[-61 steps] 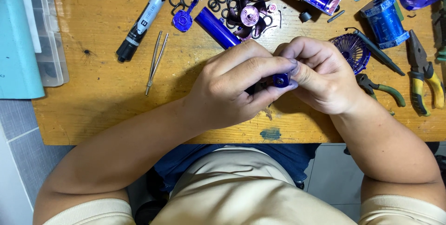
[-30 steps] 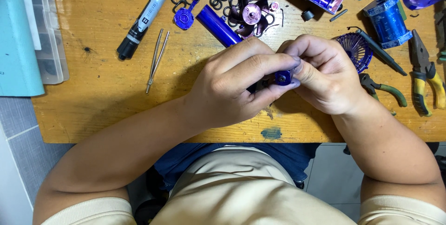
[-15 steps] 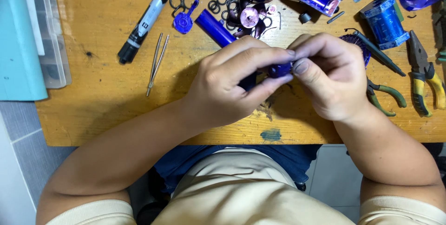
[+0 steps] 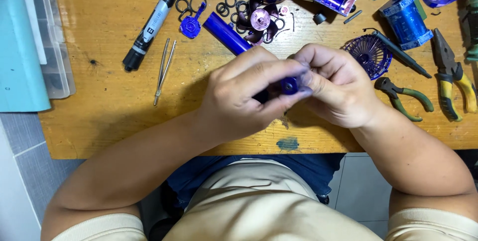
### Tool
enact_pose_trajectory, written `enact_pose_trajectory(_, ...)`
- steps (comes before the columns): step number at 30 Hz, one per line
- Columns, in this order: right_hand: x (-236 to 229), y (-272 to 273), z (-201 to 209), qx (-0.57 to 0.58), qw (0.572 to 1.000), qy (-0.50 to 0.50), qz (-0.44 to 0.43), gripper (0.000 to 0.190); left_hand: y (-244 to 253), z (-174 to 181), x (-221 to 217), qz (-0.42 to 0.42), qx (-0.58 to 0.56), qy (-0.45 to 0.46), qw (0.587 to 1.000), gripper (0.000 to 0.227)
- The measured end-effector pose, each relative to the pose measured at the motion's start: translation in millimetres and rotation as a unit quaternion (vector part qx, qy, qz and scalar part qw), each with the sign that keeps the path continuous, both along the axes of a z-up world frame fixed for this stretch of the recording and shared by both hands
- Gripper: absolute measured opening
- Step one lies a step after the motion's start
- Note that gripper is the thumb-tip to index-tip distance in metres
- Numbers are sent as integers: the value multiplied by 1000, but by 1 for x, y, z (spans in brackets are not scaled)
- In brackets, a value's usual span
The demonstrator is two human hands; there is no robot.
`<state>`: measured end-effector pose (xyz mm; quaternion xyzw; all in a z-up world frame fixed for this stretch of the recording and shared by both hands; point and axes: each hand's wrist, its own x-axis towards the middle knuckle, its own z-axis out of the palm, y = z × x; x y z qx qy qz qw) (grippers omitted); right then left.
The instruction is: The person assembles a small blue cylindrical component by inserting a metal pin, seating a black O-ring, and using a blue hexagonal tool to press-fit the assembly. They then use tweezers to place additional small black rings onto the component.
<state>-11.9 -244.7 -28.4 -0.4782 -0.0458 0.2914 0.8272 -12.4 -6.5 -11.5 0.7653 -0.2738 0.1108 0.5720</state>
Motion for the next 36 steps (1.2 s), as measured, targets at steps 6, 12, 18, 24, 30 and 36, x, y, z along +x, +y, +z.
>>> enact_pose_trajectory(6, -1, -1, -12, 100, 992, 70, 31, 28, 2, -5, -4, -31, 7, -43, 999, 39)
enact_pose_trajectory(12, -7, 3, -15, 121, 985, 122, 3, 32, 0, 4, -4, -24, -3, -48, 999, 33)
enact_pose_trajectory(18, -8, 6, -19, 129, 985, 116, 4, 30, -3, 3, -5, -11, 5, -51, 999, 29)
enact_pose_trajectory(24, -6, 7, -19, 114, 989, 96, 8, 27, -2, -3, -7, -4, 17, -43, 999, 34)
enact_pose_trajectory(30, -5, 10, -20, 128, 989, 76, -7, 27, 0, -13, -8, 6, 18, -4, 1000, 42)
enact_pose_trajectory(36, -4, 10, -15, 70, 996, 22, -44, 23, 0, -18, -4, 8, 2, 18, 1000, 49)
